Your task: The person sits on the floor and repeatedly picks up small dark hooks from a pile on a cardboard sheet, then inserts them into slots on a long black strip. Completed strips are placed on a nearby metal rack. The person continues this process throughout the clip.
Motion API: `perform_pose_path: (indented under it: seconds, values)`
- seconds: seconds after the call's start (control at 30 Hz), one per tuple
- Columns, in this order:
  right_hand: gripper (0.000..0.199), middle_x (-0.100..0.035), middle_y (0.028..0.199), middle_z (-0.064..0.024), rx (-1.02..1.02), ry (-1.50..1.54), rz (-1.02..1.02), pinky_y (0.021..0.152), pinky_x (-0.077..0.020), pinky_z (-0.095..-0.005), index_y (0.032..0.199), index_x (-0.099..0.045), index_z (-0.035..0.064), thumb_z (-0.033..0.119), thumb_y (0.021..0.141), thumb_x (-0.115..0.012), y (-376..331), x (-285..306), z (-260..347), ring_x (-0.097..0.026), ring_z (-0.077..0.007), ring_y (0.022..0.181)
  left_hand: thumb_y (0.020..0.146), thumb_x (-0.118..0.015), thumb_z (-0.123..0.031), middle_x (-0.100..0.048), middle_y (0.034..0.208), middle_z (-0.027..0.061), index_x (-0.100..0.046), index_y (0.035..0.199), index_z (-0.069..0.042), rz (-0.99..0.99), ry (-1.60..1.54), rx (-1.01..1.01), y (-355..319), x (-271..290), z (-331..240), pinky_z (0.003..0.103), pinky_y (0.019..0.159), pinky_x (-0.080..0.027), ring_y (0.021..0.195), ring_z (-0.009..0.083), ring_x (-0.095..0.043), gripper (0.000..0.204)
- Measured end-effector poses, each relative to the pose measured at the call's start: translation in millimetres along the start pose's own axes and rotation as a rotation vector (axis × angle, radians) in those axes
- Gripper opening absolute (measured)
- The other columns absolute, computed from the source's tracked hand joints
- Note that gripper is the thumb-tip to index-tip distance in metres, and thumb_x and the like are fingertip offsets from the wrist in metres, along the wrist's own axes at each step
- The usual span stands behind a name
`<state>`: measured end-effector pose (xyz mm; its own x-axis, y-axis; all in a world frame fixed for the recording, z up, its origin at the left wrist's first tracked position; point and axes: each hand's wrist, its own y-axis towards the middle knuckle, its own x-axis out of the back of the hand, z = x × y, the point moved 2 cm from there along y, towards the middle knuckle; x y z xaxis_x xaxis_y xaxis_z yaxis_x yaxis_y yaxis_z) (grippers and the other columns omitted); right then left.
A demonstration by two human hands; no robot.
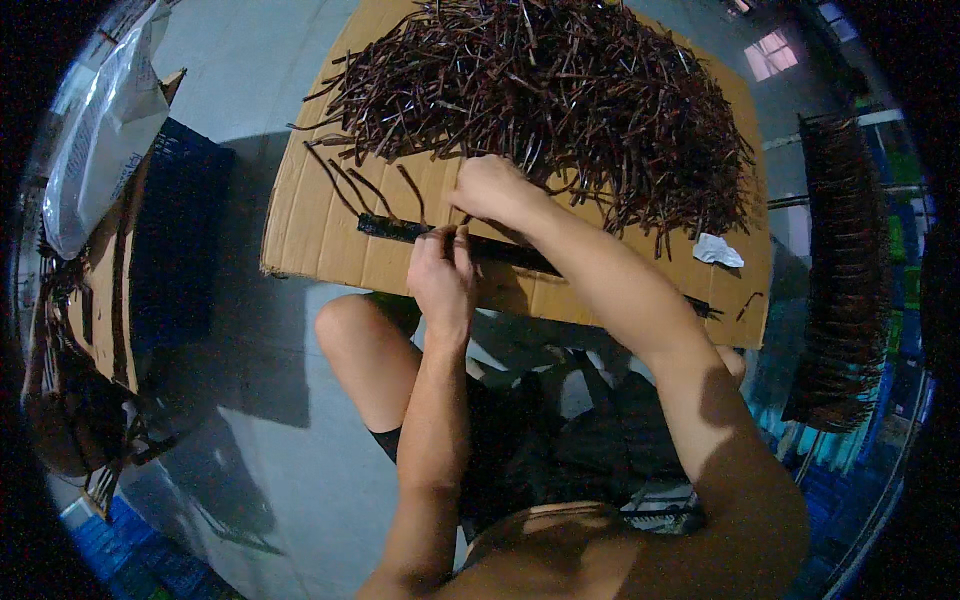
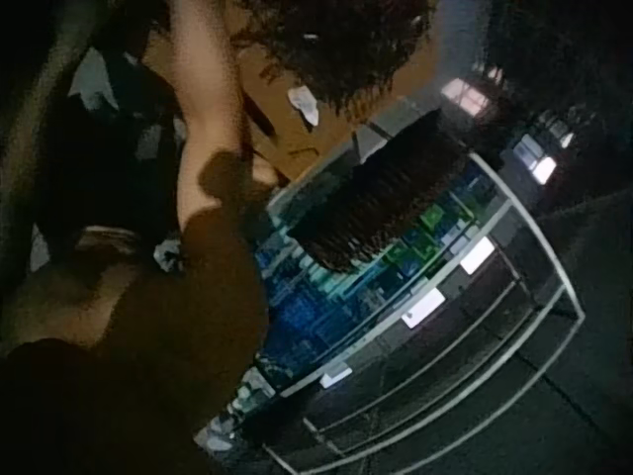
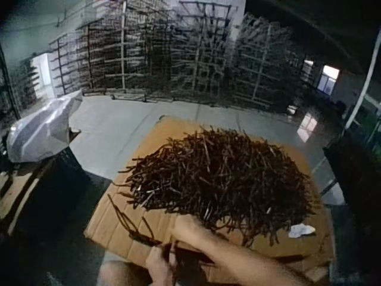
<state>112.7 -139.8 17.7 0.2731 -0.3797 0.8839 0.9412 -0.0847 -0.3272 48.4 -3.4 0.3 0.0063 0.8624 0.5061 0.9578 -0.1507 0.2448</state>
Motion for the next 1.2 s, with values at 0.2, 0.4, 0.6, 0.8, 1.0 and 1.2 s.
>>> perform_pose_path:
  seconds: [0.2,0.4,0.6,0.8,1.0,1.2]
  values:
    - [0.021,-0.061,0.073,-0.021,-0.138,0.234,-0.144,0.06,-0.0516,-0.0393,0.083,-0.056,-0.0036,0.012,0.07,-0.061,-64.4,6.8,-53.0,-0.061,-0.0342,0.062,0.083,-0.068,-0.015,-0.065,0.084,0.0158,-0.064,0.091,0.0,0.155,-0.105,0.02,-5.7,-12.9,-14.8,0.033,0.068,-0.049,0.074,0.0308,-0.063,0.017]
    - [0.038,-0.056,0.074,-0.0069,-0.386,1.267,-0.109,0.046,-0.0467,-0.0283,0.104,-0.045,-0.0006,0.007,0.074,-0.067,-111.2,31.3,-60.1,-0.059,-0.0154,0.06,0.083,-0.068,-0.011,-0.067,0.087,0.017,-0.062,0.097,0.001,0.07,-0.173,0.127,-11.5,-15.3,-19.2,0.031,0.071,-0.051,0.077,0.0245,-0.067,0.02]
    - [0.018,-0.063,0.081,-0.0043,-0.283,1.623,-0.283,0.061,-0.0497,-0.0244,0.1,-0.056,0.0002,0.005,0.084,-0.062,-109.5,19.1,-52.8,-0.06,-0.0114,0.067,0.083,-0.066,-0.012,-0.067,0.082,0.016,-0.064,0.092,0.001,0.097,-0.093,0.078,-11.5,-14.9,-25.4,0.032,0.066,-0.052,0.072,0.0267,-0.067,0.016]
    - [0.01,-0.061,0.086,-0.0037,0.024,1.235,-0.479,0.065,-0.0496,-0.0217,0.095,-0.055,-0.001,0.003,0.088,-0.059,-96.2,-13.9,-28.5,-0.06,-0.0084,0.075,0.082,-0.064,-0.01,-0.066,0.083,0.0134,-0.065,0.089,-0.002,0.023,0.07,-0.085,-10.4,-16.7,-20.8,0.034,0.066,-0.052,0.073,0.0294,-0.064,0.011]
    - [0.009,-0.062,0.086,-0.0038,0.021,0.975,-0.541,0.069,-0.0509,-0.0234,0.095,-0.055,-0.0008,0.003,0.088,-0.059,-106.4,-20.2,-23.6,-0.061,-0.0079,0.079,0.083,-0.062,-0.012,-0.065,0.081,0.0136,-0.064,0.085,-0.003,0.017,0.16,-0.098,-12.1,-18.1,-26.7,0.038,0.064,-0.049,0.072,0.0316,-0.062,0.009]
    - [0.01,-0.063,0.086,-0.0046,0.099,1.024,-0.549,0.07,-0.0513,-0.0246,0.095,-0.056,0.0002,0.003,0.087,-0.059,-109.1,-16.9,-16.9,-0.062,-0.0097,0.079,0.085,-0.061,-0.014,-0.064,0.08,0.0132,-0.063,0.086,-0.004,0.033,0.145,-0.074,-13.6,-20.5,-17.6,0.039,0.064,-0.048,0.072,0.0315,-0.061,0.01]
